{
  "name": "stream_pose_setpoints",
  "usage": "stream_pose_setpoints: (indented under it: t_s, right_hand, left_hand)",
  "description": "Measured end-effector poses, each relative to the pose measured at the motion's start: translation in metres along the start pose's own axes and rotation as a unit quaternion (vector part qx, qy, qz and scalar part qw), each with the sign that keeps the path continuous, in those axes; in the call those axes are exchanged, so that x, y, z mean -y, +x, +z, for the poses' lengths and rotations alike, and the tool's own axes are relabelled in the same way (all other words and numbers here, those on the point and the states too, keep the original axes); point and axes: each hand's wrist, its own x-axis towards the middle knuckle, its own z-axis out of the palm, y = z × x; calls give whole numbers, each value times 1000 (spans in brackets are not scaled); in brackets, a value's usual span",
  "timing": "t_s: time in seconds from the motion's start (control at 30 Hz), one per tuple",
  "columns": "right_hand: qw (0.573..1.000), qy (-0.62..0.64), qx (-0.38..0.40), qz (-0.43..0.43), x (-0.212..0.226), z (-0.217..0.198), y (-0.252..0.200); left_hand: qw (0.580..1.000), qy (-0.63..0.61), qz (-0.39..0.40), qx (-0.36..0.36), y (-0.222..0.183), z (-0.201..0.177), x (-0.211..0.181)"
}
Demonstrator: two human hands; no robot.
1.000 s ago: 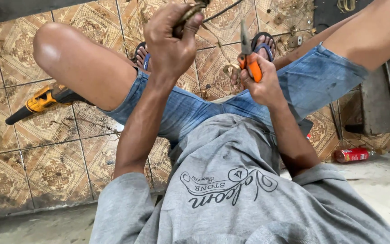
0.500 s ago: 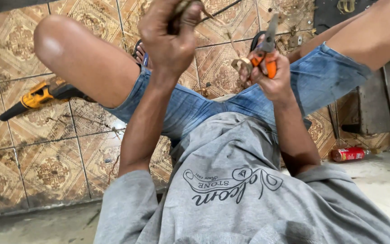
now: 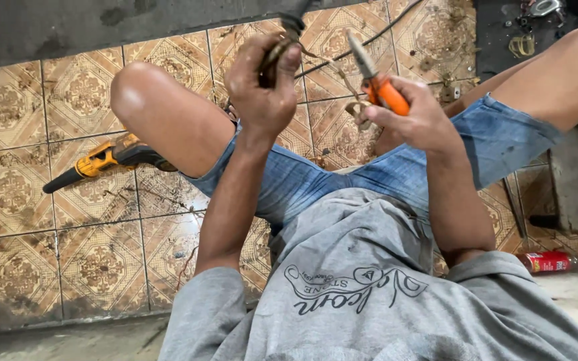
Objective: Repairing an electronic or mechanical component using pliers while sitting on the floor
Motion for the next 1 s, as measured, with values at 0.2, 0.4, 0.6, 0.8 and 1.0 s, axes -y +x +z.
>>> stream_pose_setpoints:
  t_s: [0.2, 0.4, 0.6, 0.8, 1.0]
  right_hand:
    - [992, 82, -99, 12, -22, 28, -1]
    - [959, 156, -193, -135, -42, 36, -3]
    - [899, 299, -208, -243, -55, 38, -5]
    - [857, 333, -294, -262, -37, 38, 1]
    - [850, 321, -256, -331, -1, 27, -12]
  left_hand:
    - [998, -17, 23, 47, 5, -3, -13]
    - [989, -115, -80, 49, -4, 5, -5]
    - [970, -190, -150, 23, 2, 10, -14]
    - [935, -251, -251, 14, -15, 26, -5]
    - [871, -304, -387, -12, -43, 45, -3]
